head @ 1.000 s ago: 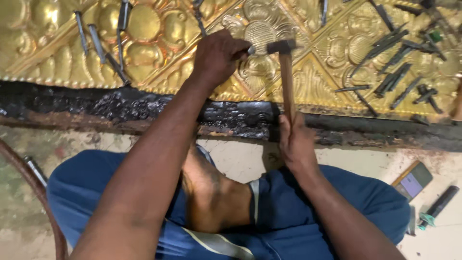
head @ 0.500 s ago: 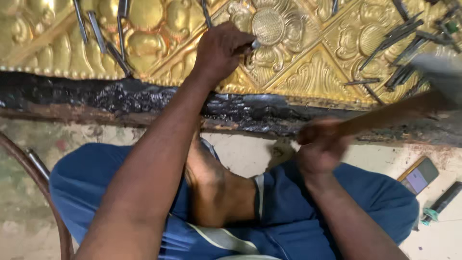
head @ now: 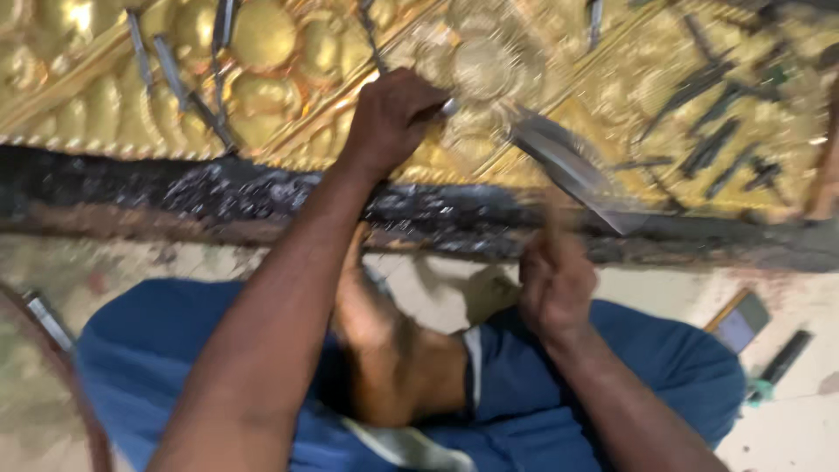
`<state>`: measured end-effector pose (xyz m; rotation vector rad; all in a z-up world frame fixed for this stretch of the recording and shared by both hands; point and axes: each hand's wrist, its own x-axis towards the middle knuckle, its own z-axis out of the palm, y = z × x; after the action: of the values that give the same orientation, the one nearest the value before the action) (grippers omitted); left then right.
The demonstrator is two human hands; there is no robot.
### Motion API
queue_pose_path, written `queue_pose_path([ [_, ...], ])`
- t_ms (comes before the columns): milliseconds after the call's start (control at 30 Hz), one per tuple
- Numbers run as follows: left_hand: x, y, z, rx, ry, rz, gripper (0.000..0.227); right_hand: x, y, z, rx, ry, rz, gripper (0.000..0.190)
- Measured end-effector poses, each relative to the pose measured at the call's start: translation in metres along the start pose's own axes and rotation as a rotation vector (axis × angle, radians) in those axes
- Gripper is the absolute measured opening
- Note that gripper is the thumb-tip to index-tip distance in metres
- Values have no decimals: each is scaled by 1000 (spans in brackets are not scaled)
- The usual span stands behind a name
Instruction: The person uses a hammer and various chisels to emboss intricate floral patterns onto a large brass sheet. They repeatedly tap the chisels to refine the raised designs and textures on the metal surface.
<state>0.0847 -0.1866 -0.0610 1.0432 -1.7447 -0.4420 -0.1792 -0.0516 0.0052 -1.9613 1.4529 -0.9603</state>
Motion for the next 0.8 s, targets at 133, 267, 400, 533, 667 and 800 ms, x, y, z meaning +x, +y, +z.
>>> queue_pose_path([
  [133, 2, 0, 5, -52, 3, -17, 26, -7, 8, -3, -425, -246, 191, 27],
  [267, 2, 0, 1, 26, -27, 10, 24, -6, 21, -1, -264, 30, 92, 33],
  [400, -1, 9, -4, -37, 11, -13, 24, -9, 25, -4, -302, -71, 77, 24],
  [533, 1, 8, -4, -96, 132, -277, 18, -2, 20, -8, -418, -28, 111, 17],
  [667, 8, 4, 8, -399, 155, -351, 21, 4, 10, -6, -67, -5, 107, 27],
  [800, 19, 4, 24, 41, 33, -211, 11, 9, 5, -14, -140, -7, 259, 29],
])
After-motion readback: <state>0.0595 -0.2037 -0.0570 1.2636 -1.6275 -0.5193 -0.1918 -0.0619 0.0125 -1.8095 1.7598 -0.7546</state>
